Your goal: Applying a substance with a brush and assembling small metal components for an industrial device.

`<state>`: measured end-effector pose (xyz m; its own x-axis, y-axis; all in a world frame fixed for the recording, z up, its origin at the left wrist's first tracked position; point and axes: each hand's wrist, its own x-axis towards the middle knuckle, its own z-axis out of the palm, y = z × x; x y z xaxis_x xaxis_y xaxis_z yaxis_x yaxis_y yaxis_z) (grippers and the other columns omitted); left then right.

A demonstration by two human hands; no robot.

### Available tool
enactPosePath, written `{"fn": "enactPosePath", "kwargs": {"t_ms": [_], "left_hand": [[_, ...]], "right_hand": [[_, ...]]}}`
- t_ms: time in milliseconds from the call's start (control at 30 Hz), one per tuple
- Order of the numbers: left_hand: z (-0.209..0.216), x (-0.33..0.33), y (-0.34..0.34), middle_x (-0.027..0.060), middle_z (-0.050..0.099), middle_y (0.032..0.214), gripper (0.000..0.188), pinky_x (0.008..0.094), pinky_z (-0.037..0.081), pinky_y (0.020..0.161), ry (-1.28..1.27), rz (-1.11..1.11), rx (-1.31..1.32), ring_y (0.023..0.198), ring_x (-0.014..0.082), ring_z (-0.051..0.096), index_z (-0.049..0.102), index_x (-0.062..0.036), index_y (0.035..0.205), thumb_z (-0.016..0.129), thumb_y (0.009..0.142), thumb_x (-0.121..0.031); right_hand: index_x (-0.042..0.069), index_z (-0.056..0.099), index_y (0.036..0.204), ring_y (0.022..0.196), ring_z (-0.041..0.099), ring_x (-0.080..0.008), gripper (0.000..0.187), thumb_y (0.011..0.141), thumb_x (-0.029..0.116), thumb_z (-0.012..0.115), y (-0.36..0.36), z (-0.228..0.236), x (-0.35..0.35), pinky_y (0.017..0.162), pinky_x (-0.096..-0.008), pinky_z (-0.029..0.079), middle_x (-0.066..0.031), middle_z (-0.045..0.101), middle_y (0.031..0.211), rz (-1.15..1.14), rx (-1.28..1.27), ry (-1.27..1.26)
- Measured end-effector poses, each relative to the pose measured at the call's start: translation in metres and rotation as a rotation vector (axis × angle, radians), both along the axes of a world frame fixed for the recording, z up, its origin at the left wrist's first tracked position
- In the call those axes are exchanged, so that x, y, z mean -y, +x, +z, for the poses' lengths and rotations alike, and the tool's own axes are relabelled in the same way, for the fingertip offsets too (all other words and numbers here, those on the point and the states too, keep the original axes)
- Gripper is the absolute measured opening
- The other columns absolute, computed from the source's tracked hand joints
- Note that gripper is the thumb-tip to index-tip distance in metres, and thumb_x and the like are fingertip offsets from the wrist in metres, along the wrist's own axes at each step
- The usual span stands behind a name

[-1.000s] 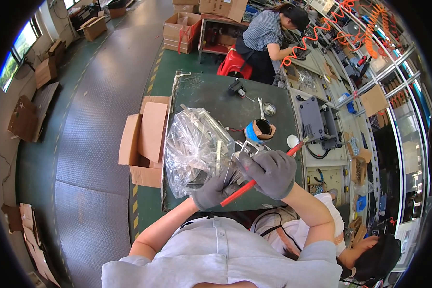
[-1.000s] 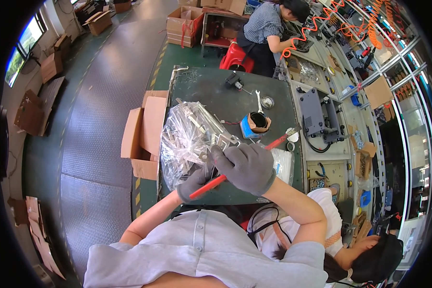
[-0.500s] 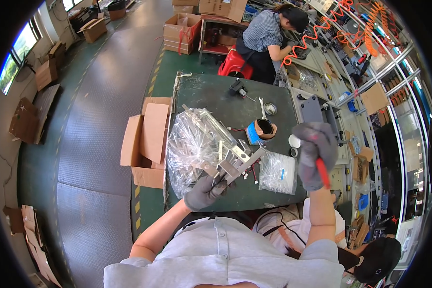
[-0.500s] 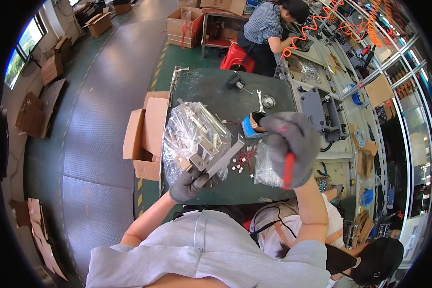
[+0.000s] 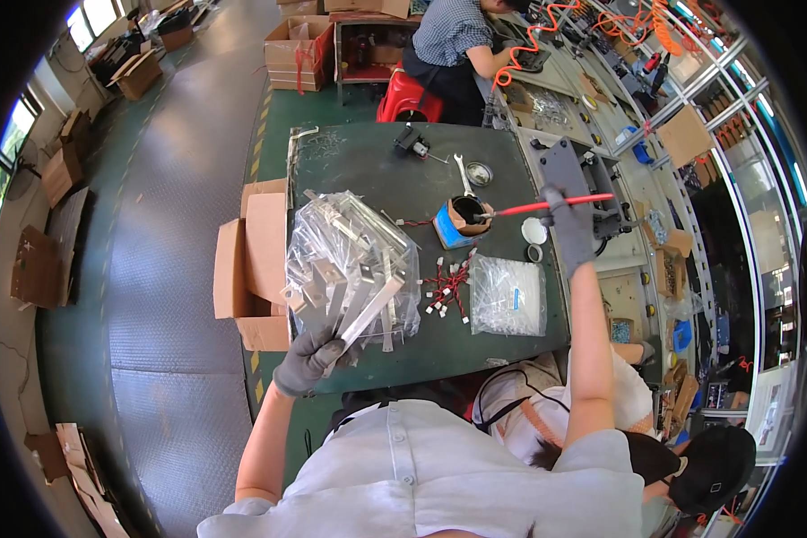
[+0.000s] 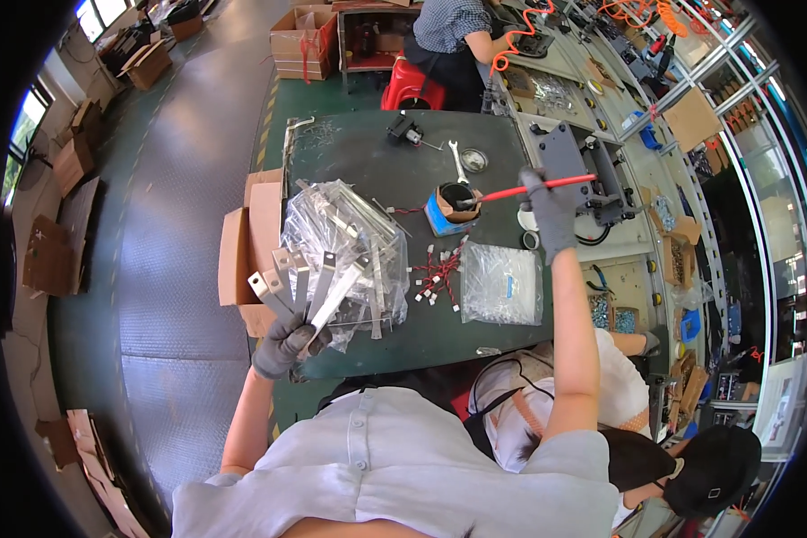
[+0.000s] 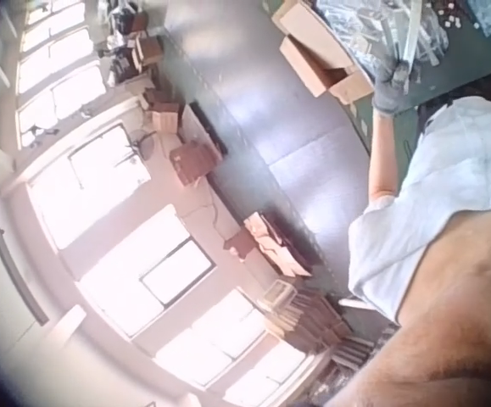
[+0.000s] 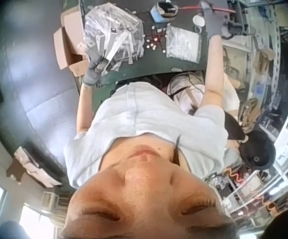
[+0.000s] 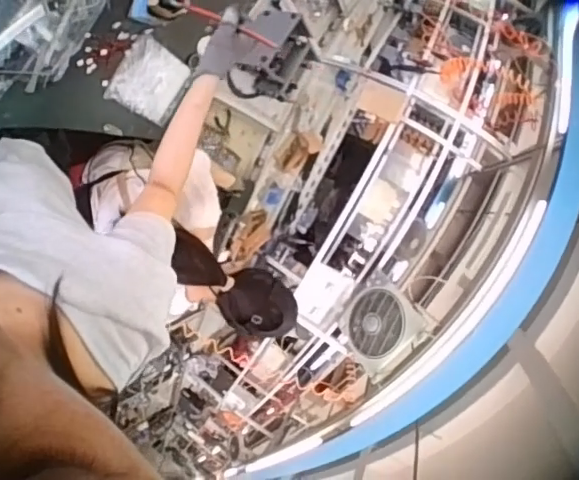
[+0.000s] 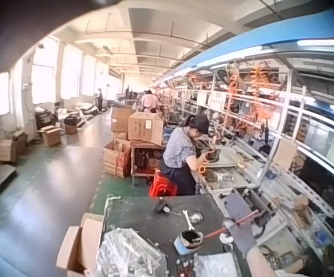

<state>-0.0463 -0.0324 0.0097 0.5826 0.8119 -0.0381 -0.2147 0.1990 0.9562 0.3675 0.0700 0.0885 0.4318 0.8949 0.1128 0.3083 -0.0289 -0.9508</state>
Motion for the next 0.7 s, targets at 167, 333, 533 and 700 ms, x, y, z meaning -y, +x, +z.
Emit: {"fn": "enactPosePath", "kwargs": {"t_ms": [167, 333, 533, 700], "left_hand": [[-0.015, 0.01, 0.007, 0.0031, 0.056, 0.084, 0.022, 0.0249, 0.039, 0.066, -0.071, 0.002, -0.091, 0.071, 0.0102, 0.047, 0.056, -0.0021, 0.099, 0.05, 0.09, -0.022], [-0.009, 0.008, 0.025, 0.0049, 0.057, 0.083, 0.023, 0.0261, 0.04, 0.067, -0.015, 0.003, -0.128, 0.07, 0.0121, 0.047, 0.051, -0.0031, 0.081, 0.05, 0.091, -0.023], [-0.01, 0.007, 0.031, 0.0046, 0.057, 0.084, 0.021, 0.026, 0.041, 0.068, 0.053, 0.104, -0.137, 0.072, 0.0125, 0.05, 0.055, -0.0039, 0.091, 0.05, 0.091, -0.024], [-0.008, 0.001, 0.023, 0.004, 0.057, 0.088, 0.025, 0.0257, 0.042, 0.068, 0.044, 0.141, -0.097, 0.074, 0.012, 0.05, 0.056, -0.0041, 0.105, 0.051, 0.091, -0.024]], "right_hand": [[0.005, 0.058, 0.087, 0.065, 0.059, -0.0222, 0.024, 0.082, 0.028, 0.058, -0.004, -0.046, -0.052, 0.059, -0.0321, 0.046, -0.0095, 0.06, 0.071, 0.055, 0.552, -0.065], [0.005, 0.059, 0.091, 0.084, 0.06, -0.0329, 0.027, 0.08, 0.029, 0.055, -0.023, -0.079, -0.117, 0.073, -0.0403, 0.046, -0.0177, 0.062, 0.088, 0.407, 0.864, -0.346], [0.002, 0.059, 0.095, 0.092, 0.059, -0.0342, 0.029, 0.077, 0.025, 0.053, -0.05, -0.091, -0.153, 0.079, -0.041, 0.046, -0.0208, 0.061, 0.096, 0.699, 1.098, -0.552], [0.003, 0.06, 0.094, 0.092, 0.058, -0.0347, 0.028, 0.075, 0.022, 0.051, -0.06, -0.025, -0.141, 0.079, -0.0406, 0.046, -0.0212, 0.061, 0.095, 0.677, 1.138, -0.548]]}}
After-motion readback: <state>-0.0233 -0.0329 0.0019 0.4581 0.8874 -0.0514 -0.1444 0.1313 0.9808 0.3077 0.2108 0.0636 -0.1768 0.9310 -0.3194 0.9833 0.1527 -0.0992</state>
